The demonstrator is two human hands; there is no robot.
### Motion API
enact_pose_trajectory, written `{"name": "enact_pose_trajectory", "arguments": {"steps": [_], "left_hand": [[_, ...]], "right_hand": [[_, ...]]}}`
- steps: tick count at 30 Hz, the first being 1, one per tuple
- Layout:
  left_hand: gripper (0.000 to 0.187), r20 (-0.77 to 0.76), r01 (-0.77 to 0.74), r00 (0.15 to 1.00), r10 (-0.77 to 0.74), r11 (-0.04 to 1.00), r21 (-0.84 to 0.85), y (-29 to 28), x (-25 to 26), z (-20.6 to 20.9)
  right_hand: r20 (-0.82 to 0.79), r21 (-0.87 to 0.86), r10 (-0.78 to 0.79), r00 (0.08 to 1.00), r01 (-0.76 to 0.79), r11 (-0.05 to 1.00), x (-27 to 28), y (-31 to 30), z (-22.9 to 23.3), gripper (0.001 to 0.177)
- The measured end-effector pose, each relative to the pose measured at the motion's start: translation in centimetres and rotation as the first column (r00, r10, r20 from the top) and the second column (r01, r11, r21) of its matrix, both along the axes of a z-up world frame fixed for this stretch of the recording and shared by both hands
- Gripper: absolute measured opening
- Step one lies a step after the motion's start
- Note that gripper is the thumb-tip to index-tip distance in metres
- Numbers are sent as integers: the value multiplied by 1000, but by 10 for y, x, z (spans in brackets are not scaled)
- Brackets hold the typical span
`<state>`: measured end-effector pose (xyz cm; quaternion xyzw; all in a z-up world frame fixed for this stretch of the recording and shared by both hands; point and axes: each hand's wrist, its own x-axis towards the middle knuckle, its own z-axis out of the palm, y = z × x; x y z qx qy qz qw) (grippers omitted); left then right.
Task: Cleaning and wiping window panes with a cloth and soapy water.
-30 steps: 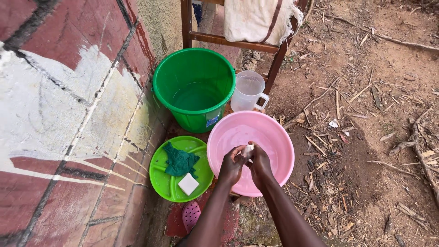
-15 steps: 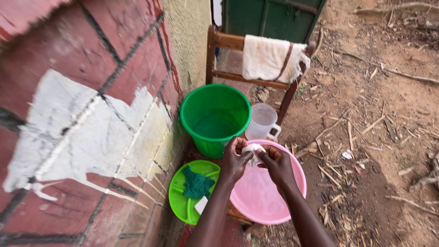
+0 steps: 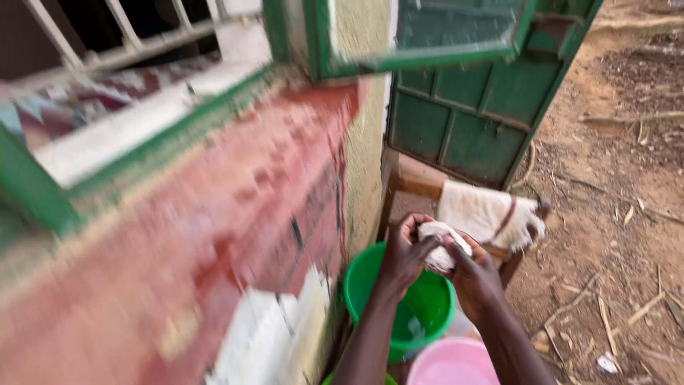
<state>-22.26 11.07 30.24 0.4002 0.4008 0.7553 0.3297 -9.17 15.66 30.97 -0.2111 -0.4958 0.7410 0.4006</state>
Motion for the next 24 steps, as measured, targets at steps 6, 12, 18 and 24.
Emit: {"name": "enact_pose_trajectory", "arguments": {"steps": [6, 12, 18, 24], "left_hand": [[21, 146, 118, 984, -103, 988, -101, 26, -47, 129], [13, -45, 94, 994, -100, 989, -117, 36, -63, 210], [21, -415, -142, 903, 106, 988, -57, 40, -68, 284], [20, -98, 65, 993, -66, 998, -9, 33, -74, 336]], "right_hand": [[-227, -137, -102, 969, 72, 988, -58, 56, 93, 24], [-47, -114, -154, 987, 148, 982, -57, 71, 200, 21], [36, 189, -168, 985, 158, 969, -61, 60, 298, 20], [161, 404, -129, 979, 54, 913, -55, 59, 376, 19]]}}
